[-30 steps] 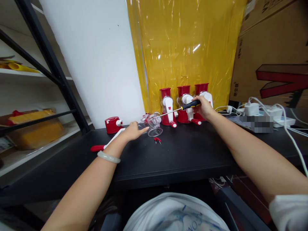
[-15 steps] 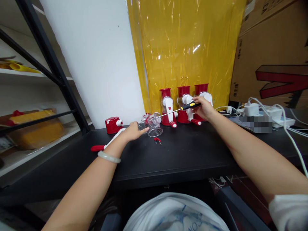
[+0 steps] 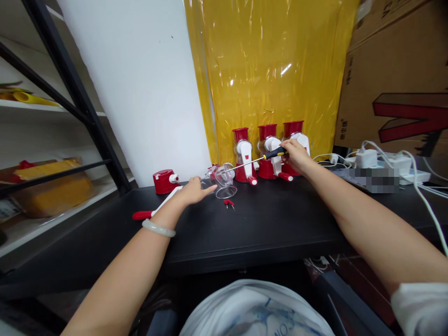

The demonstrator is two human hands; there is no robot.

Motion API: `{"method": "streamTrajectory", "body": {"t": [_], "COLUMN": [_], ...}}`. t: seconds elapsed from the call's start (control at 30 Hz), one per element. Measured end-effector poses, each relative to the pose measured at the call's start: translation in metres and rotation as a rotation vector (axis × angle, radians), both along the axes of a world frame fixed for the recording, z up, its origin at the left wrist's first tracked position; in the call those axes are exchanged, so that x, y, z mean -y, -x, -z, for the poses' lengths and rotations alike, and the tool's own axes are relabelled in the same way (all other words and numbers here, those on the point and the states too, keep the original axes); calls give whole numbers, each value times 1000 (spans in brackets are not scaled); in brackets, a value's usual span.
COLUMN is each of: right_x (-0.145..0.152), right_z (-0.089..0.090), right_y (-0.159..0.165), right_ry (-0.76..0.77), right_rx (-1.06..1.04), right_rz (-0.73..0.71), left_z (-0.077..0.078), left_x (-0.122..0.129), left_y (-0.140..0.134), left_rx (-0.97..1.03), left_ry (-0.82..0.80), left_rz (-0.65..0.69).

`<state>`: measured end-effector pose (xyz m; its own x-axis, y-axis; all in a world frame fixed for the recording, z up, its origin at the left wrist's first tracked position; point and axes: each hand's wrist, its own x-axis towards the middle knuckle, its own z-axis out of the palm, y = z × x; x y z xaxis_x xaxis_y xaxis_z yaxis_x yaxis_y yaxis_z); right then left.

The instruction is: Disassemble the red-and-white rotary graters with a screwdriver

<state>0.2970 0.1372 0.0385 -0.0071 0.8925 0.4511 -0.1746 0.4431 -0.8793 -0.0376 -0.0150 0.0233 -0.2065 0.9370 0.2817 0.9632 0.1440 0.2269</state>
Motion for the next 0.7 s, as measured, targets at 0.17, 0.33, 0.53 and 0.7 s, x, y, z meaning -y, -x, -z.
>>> {"method": "streamTrajectory", "body": {"t": [0.17, 0.33, 0.53, 0.7], "right_x": [11, -1, -10, 2], "right_z": [-5, -1, 5, -1], "right_y": [-1, -2, -1, 3], "right_ry": [50, 1, -79, 36], "right_rx": [-83, 15, 103, -48], "right_rz": [-122, 7, 73, -71], "left_z": [0, -1, -1, -2], "left_x": [1, 1, 1, 2], "left_y": [-1, -2, -2, -2], "left_rx": [7, 18, 2, -13], "left_ry": [-4, -9, 2, 14], "left_rz": [3, -7, -4, -4]}}
